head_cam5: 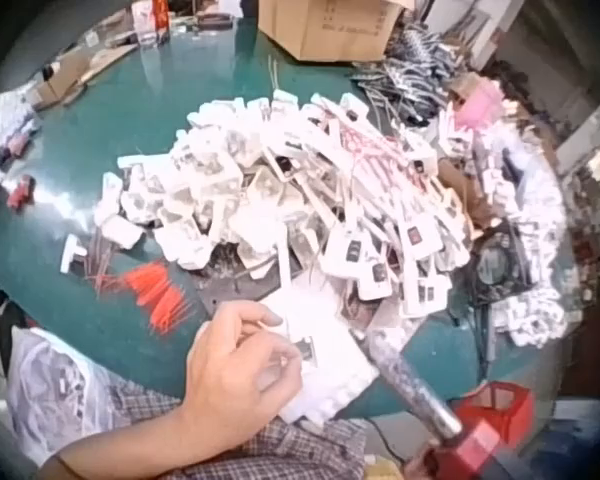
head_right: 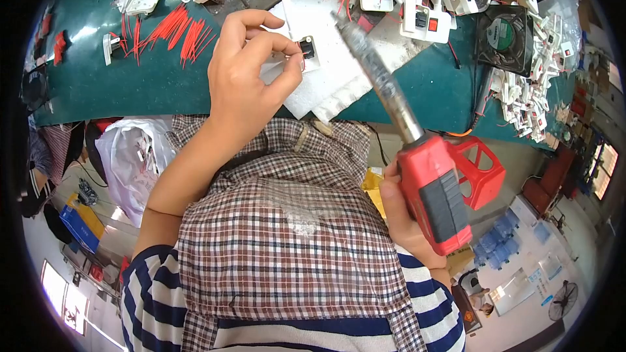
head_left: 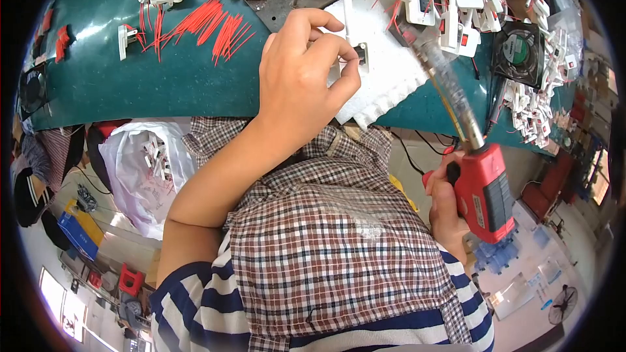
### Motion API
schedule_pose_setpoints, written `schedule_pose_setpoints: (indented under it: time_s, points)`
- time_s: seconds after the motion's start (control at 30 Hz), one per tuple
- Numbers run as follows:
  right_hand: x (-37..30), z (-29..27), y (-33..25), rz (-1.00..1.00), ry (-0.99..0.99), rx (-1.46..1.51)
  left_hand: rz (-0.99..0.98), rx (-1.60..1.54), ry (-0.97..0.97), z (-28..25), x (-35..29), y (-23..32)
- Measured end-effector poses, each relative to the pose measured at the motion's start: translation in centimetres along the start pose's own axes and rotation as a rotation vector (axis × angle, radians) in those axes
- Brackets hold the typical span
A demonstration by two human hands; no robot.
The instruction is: The person solders red wires to switch housings using a soldering iron and solder wire at a factory workbench.
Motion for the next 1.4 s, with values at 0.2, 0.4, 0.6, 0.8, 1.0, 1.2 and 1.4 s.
schedule_pose_setpoints:
  time_s: [0.2,0.4,0.6,0.8,1.0,1.2,1.4]
  points:
    - [-0.3,-0.9,0.5,0.108,-0.098,-0.246,0.044,0.026,0.011,0.3,-0.1,-0.1]
    - [0.0,-0.7,0.7,0.242,-0.097,-0.174,0.062,0.034,0.023,0.4,0.0,-0.2]
    - [0.2,-0.4,1.1,0.225,-0.09,-0.153,0.079,0.046,0.027,0.3,0.0,-0.1]
    - [0.8,0.1,0.5,0.204,-0.103,-0.154,0.083,0.053,0.019,0.2,0.1,-0.1]
    - [0.7,0.1,0.3,0.199,-0.097,-0.205,0.094,0.06,0.005,0.2,0.1,0.1]
    - [0.5,-0.1,-0.8,0.27,-0.056,-0.219,0.088,0.062,0.007,0.3,0.2,0.1]
    - [0.7,-0.2,-0.6,0.217,-0.073,-0.231,0.088,0.071,0.011,0.3,0.2,0.2]
Point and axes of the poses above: each hand's wrist, its own x-axis towards the middle knuckle, its own z-axis out of the palm, y = z × x, the point moved 2 cm from there along x, towards the middle knuckle, and after that the axes turned 8 degrees about -y, right-handed, at the moved point
